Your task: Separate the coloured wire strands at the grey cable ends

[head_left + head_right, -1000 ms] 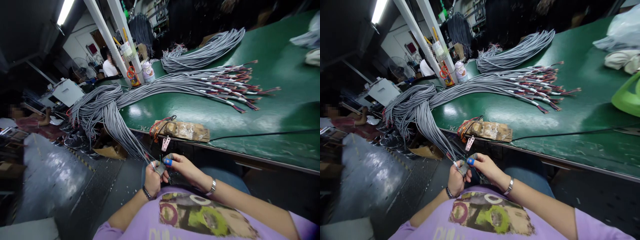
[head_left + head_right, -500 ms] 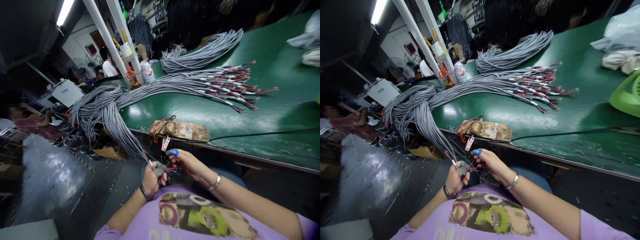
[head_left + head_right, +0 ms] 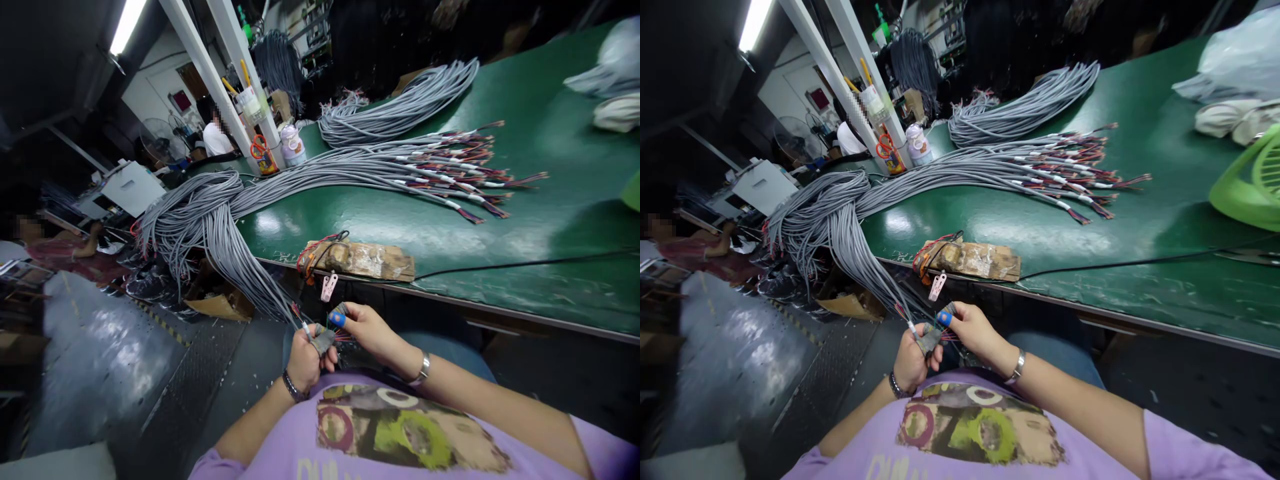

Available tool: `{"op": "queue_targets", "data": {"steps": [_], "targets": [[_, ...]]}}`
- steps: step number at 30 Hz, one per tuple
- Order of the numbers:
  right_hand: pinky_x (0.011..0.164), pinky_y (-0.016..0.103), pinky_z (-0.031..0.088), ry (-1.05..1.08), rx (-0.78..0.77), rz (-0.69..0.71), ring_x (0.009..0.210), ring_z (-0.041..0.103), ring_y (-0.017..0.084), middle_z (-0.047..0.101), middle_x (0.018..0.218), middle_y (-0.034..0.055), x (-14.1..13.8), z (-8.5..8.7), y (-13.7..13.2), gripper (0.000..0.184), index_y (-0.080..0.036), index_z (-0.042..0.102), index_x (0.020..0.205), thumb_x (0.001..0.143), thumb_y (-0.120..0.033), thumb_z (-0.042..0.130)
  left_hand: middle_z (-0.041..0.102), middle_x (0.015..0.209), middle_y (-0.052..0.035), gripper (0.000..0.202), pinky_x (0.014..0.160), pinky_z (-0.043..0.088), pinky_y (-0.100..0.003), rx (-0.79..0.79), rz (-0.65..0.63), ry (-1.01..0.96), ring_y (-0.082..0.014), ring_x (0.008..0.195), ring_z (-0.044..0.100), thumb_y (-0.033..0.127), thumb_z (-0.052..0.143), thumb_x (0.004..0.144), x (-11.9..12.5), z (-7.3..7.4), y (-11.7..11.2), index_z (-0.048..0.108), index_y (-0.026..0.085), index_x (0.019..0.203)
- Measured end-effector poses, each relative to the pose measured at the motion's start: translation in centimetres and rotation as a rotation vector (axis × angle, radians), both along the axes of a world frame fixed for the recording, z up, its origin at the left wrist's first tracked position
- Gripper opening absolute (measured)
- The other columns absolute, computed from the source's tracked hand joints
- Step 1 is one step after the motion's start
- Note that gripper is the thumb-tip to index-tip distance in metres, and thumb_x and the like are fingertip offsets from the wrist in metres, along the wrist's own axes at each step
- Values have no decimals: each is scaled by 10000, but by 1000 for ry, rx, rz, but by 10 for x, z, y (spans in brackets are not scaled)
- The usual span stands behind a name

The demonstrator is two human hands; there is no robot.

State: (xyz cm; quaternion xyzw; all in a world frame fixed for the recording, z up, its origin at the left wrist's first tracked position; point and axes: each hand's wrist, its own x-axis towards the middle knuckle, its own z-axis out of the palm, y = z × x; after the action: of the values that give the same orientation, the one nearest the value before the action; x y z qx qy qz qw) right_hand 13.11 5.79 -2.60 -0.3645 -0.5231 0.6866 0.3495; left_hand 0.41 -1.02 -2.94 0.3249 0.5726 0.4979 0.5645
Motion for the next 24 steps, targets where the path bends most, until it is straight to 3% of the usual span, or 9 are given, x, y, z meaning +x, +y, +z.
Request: {"op": "queue_targets", "data": {"steps": [3,8,16,24], "targets": [[536,260,395,16,-38,-14,545,473,122,563,573,-13,0,-1,-1,351,-175,558,628,634,-505,677,552,409,17,378,288,244,-165,5,6,19,-55,272,414,489,668,659,1,-2,0,507,155,590],[517,240,381,49,-162,-225,494,398,87,463,522,-45,9,-6,16,390,-184,516,588,617,-535,685,548,395,12,377,278,209,-164,-15,-11,-27,-52,258,394,484,690,629,-5,0,-1,530,145,596],[604,245,457,266,-349,38,656,553,128,645,797,70,8,7,34,444,-165,661,768,741,-596,557,493,326,34,373,272,184,-168,3,-67,-218,-58,224,349,457,737,575,-18,15,11,513,160,591],[563,213,422,393,-377,48,615,509,108,622,718,30,-10,17,38,381,-173,684,814,700,-536,655,473,313,44,304,285,183,-165,41,-90,-342,-53,219,330,395,708,610,-15,19,25,508,166,606]]}}
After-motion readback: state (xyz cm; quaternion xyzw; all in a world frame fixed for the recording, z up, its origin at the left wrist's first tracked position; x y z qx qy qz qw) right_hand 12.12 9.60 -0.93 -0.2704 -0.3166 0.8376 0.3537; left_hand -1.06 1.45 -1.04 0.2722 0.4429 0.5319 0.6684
